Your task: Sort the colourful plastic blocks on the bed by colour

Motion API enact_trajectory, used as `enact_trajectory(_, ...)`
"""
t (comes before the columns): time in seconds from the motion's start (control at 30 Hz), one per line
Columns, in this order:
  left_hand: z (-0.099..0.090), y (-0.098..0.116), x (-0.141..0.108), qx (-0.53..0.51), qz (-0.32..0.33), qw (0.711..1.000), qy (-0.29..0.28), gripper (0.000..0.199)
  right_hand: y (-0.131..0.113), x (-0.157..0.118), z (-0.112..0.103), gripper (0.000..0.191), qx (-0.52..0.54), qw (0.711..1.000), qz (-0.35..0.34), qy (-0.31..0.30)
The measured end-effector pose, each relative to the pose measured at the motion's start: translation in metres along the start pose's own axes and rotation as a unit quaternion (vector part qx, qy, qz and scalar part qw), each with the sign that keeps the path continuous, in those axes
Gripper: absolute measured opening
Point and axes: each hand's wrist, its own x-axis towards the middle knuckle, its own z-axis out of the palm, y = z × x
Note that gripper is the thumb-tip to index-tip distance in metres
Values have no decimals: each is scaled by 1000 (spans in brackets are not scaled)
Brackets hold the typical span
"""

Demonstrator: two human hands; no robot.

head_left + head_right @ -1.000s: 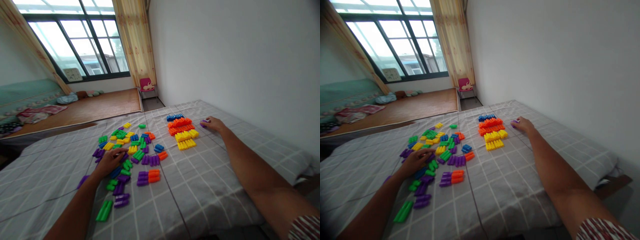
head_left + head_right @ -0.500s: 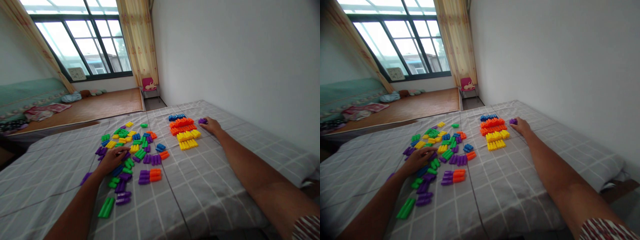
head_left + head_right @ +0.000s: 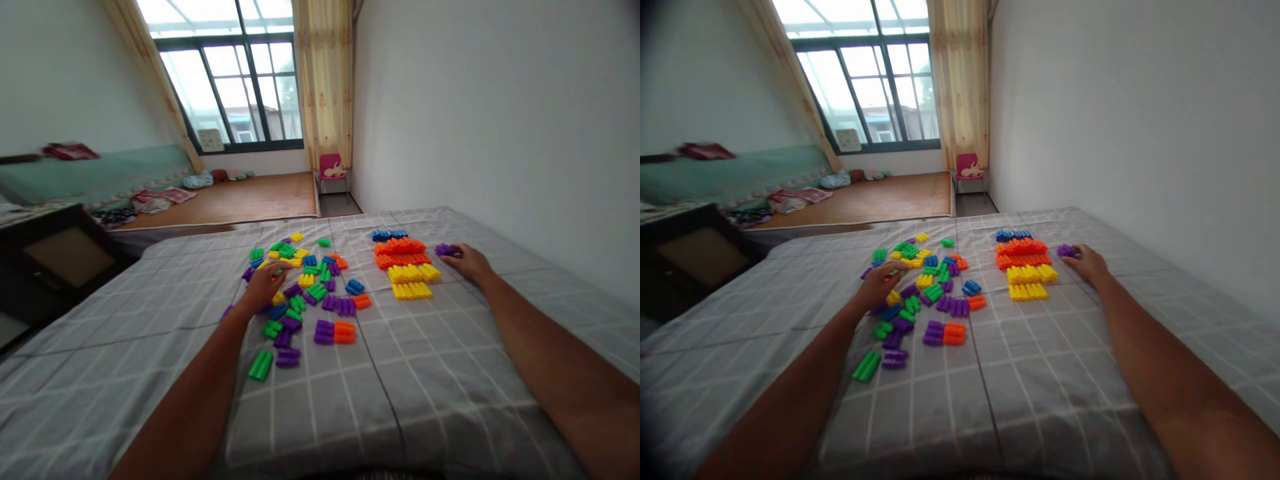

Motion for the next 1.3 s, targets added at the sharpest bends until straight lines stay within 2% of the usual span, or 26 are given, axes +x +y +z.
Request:
enact_trajectory(0.17, -24, -21, 16, 57, -83, 993, 61, 31, 7, 10, -2, 56, -21, 999, 19, -18)
enact_trajectory(0.27, -39, -42, 20, 106, -128, 985, 41, 33, -5, 19, -22, 55, -24, 999, 35, -9)
enact_trajectory(0.33, -42, -53, 18, 134, -143, 981, 8, 33, -34, 19, -36, 49, -32, 999, 0, 30)
enact_trajectory(0.4, -38, -61, 14, 155, -147, 977, -21, 33, -83, 10, -42, 40, -24, 995, -85, 55)
enact_trajectory(0.43, -33, -63, 11, 162, -142, 976, -32, 33, -112, 1, -41, 38, -7, 989, -140, 41)
enact_trajectory(0.5, -23, -65, 5, 171, -123, 977, -40, 34, -175, -20, -27, 37, 24, 970, -241, -38)
enact_trajectory(0.57, -16, -67, -1, 166, -94, 981, -41, 33, -234, -41, -4, 37, 36, 941, -320, -100)
enact_trajectory(0.63, -13, -69, -7, 143, -60, 987, -39, 31, -283, -55, 25, 35, 32, 903, -410, -126)
enact_trajectory(0.7, -16, -71, -12, 123, -35, 991, -46, 29, -322, -59, 54, 34, 11, 874, -463, -145)
enact_trajectory(0.77, -20, -71, -16, 130, -48, 989, -44, 29, -356, -53, 80, 32, -12, 875, -455, -165)
enact_trajectory(0.9, -26, -62, -23, 176, -125, 976, -28, 29, -418, -36, 124, 35, -27, 908, -382, -173)
enact_trajectory(1.0, -27, -55, -24, 196, -156, 967, -31, 34, -459, -33, 151, 42, -26, 912, -377, -157)
enact_trajectory(1.1, -28, -53, -25, 211, -166, 962, -44, 37, -486, -37, 173, 48, -31, 898, -401, -177)
enact_trajectory(1.23, -28, -56, -26, 213, -157, 963, -46, 36, -495, -37, 189, 33, -49, 883, -413, -215)
enact_trajectory(1.3, -27, -58, -26, 209, -150, 965, -41, 35, -492, -33, 188, 24, 3, 888, -406, -216)
